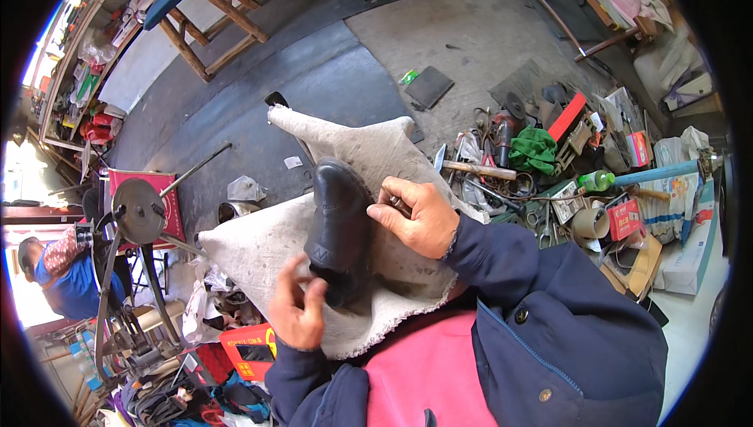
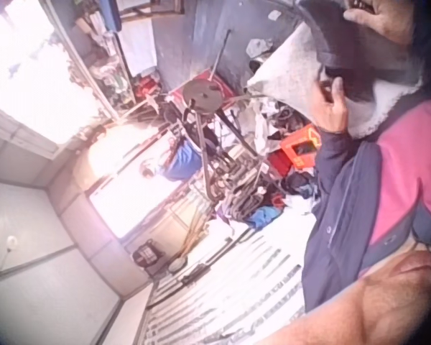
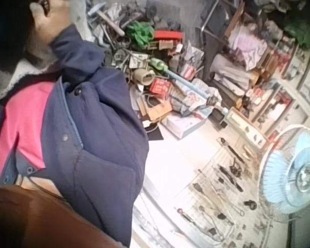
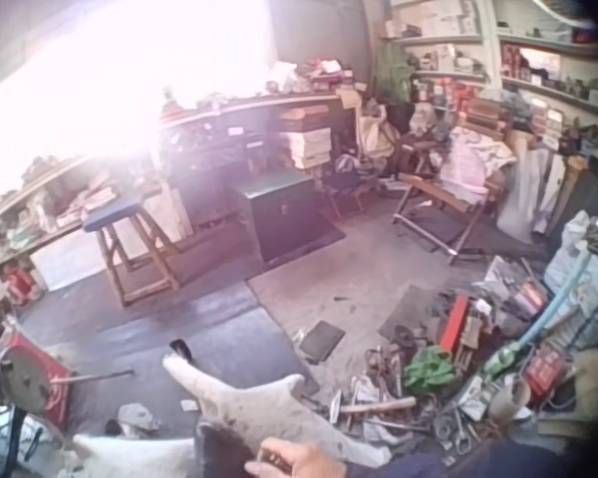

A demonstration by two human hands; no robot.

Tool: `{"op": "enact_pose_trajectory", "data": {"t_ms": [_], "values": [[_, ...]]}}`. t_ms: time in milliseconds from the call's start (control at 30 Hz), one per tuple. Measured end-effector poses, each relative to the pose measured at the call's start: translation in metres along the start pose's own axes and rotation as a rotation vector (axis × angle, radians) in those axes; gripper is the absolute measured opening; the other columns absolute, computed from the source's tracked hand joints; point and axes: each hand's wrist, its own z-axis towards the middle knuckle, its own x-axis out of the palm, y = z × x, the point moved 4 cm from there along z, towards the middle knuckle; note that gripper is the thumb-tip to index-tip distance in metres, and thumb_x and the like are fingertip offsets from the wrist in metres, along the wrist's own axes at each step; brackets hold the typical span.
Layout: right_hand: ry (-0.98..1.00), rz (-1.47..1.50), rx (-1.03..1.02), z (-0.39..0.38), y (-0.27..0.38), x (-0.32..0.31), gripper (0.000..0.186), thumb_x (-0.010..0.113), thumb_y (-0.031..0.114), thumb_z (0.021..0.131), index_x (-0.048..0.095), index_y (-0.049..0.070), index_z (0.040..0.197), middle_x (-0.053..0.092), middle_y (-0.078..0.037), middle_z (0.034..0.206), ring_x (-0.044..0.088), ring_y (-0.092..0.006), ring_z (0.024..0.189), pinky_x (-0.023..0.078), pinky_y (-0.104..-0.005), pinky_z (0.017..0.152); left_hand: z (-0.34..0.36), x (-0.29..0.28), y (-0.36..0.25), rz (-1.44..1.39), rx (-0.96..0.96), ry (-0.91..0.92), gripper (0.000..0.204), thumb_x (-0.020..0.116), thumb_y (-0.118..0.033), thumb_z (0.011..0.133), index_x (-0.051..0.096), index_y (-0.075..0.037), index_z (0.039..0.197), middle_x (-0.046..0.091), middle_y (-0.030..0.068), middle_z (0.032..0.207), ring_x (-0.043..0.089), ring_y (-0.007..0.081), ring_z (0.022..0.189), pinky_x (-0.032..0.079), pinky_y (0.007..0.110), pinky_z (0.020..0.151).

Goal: The person hand-sews a black shoe using a needle and thread while seated in a workshop. They repeatedly insert the needle, pull the thread, and adjust the shoe on a padded support. A second person is visible in the background operating a sewing machine.

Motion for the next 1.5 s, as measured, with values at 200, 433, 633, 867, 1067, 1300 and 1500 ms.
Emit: {"op": "enact_pose_trajectory", "data": {"t_ms": [200,433,633,867,1067,1300,1500], "values": [[0.03,-0.039,0.004,0.003,0.001,0.0,0.025,0.076,0.02,0.097,0.061,0.002,0.088,0.052,-0.001,0.061,0.046,-0.0073,0.059,0.04,-0.0299,0.054,-0.027,-0.011,-0.003,-0.019,0.092,0.012,0.013,0.062,-0.008,0.101,0.069,0.002,0.095,0.074,0.0124,0.091,0.07,0.0206,0.086,0.052,0.033,0.084],[-0.037,-0.201,-0.055,0.011,0.005,-0.014,0.03,0.081,0.026,0.091,0.064,0.001,0.089,0.063,-0.014,0.066,0.061,-0.0232,0.059,0.048,-0.0374,0.059,-0.004,0.025,-0.016,-0.964,0.345,0.07,0.03,0.052,-0.03,0.111,0.055,-0.005,0.095,0.067,0.0165,0.083,0.071,0.0327,0.081,0.048,0.058,0.105],[-0.045,-0.281,-0.092,0.013,0.002,-0.009,0.032,0.082,0.029,0.089,0.064,0.004,0.086,0.066,-0.017,0.071,0.066,-0.0349,0.064,0.05,-0.0416,0.061,-0.016,-0.005,0.038,-0.983,0.112,-0.151,0.028,0.052,-0.027,0.11,0.05,-0.009,0.088,0.04,-0.0002,0.065,0.034,0.0112,0.049,0.057,0.042,0.075],[-0.088,-0.299,-0.217,0.011,0.006,0.005,0.03,0.083,0.02,0.089,0.06,0.002,0.082,0.063,-0.009,0.062,0.06,-0.0144,0.054,0.047,-0.0326,0.053,-0.08,-0.065,0.094,-0.996,-0.151,-0.362,0.035,0.053,-0.03,0.109,0.052,-0.009,0.081,0.035,-0.0021,0.058,0.028,0.0096,0.043,0.046,0.034,0.051],[-0.065,-0.255,-0.09,0.012,0.003,0.006,0.028,0.082,0.027,0.088,0.065,0.005,0.085,0.067,-0.014,0.067,0.069,-0.0277,0.06,0.052,-0.0387,0.057,-0.104,-0.034,0.085,-0.96,-0.31,-0.315,0.029,0.055,-0.021,0.104,0.048,-0.008,0.079,0.035,-0.0002,0.058,0.026,0.0101,0.042,0.049,0.035,0.052],[-0.082,-0.227,-0.082,0.013,0.003,0.008,0.025,0.08,0.022,0.088,0.064,0.004,0.082,0.067,-0.013,0.066,0.068,-0.0222,0.057,0.051,-0.0354,0.054,-0.124,-0.044,0.098,-0.961,-0.489,-0.341,0.03,0.055,-0.022,0.104,0.047,-0.01,0.078,0.033,-0.0004,0.056,0.024,0.0098,0.042,0.047,0.035,0.051],[-0.088,-0.183,-0.089,0.014,0.001,0.013,0.024,0.079,0.013,0.089,0.06,0.003,0.077,0.059,-0.005,0.06,0.053,-0.0096,0.053,0.041,-0.0296,0.049,-0.148,-0.047,0.115,-0.937,-0.497,-0.379,0.032,0.055,-0.026,0.104,0.048,-0.009,0.078,0.032,-0.0007,0.053,0.024,0.009,0.042,0.049,0.035,0.05]]}}
